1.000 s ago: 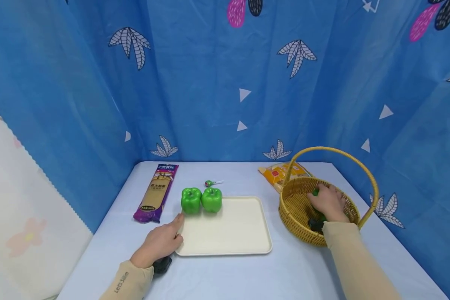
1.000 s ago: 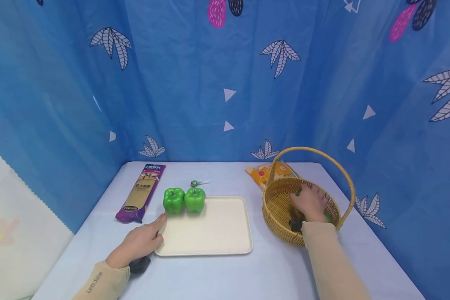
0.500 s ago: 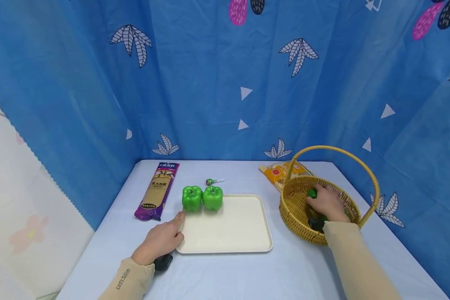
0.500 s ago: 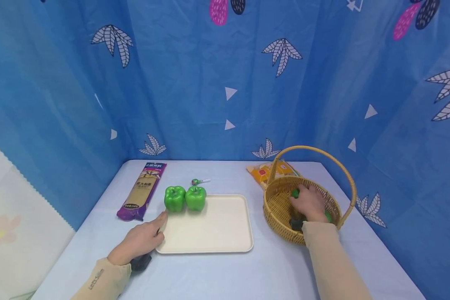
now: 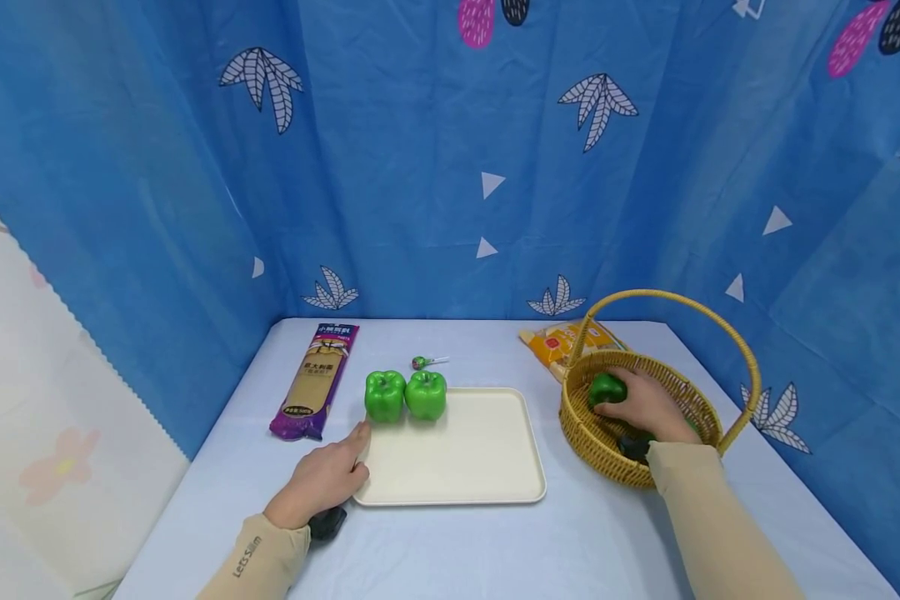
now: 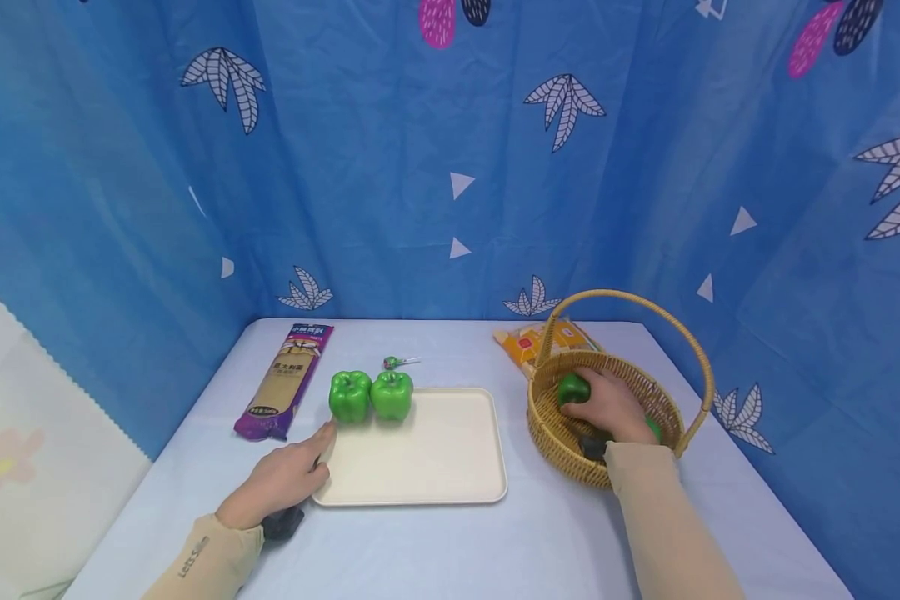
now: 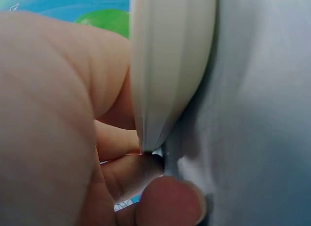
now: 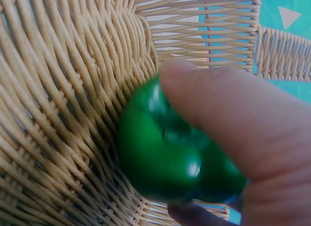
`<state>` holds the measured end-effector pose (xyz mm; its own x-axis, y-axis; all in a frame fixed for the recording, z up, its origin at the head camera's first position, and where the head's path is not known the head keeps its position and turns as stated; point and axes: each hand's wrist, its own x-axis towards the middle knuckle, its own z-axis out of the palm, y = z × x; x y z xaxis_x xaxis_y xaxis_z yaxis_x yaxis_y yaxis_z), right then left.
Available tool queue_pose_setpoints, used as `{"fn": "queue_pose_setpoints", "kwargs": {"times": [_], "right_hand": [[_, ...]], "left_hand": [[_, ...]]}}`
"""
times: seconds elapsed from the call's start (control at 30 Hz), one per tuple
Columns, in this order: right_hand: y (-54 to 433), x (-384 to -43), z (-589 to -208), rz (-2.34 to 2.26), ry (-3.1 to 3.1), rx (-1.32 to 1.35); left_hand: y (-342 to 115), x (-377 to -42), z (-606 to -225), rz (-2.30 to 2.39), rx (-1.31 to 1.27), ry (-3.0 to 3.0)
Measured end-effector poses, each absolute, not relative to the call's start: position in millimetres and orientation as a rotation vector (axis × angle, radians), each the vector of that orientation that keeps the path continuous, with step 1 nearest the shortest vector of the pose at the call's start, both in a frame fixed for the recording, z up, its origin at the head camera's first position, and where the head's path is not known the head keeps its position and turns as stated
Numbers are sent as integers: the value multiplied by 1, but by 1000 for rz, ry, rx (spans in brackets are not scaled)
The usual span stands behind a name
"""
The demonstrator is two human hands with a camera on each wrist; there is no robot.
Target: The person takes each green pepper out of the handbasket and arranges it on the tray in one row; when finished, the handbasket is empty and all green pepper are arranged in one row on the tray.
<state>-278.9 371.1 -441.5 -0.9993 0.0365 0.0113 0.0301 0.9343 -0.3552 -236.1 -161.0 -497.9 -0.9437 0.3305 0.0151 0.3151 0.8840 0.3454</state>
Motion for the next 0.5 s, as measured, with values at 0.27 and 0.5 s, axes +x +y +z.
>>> {"fn": "queue_pose_setpoints", "kwargs": {"times": [0.27, 0.5], "right_hand": [[370, -279, -438, 607, -3053, 78], [372, -280, -440, 633, -3068, 34]], "left_hand": [[-162, -237, -500, 539, 517, 3015], [-161, -236, -500, 542, 518, 3011]]}}
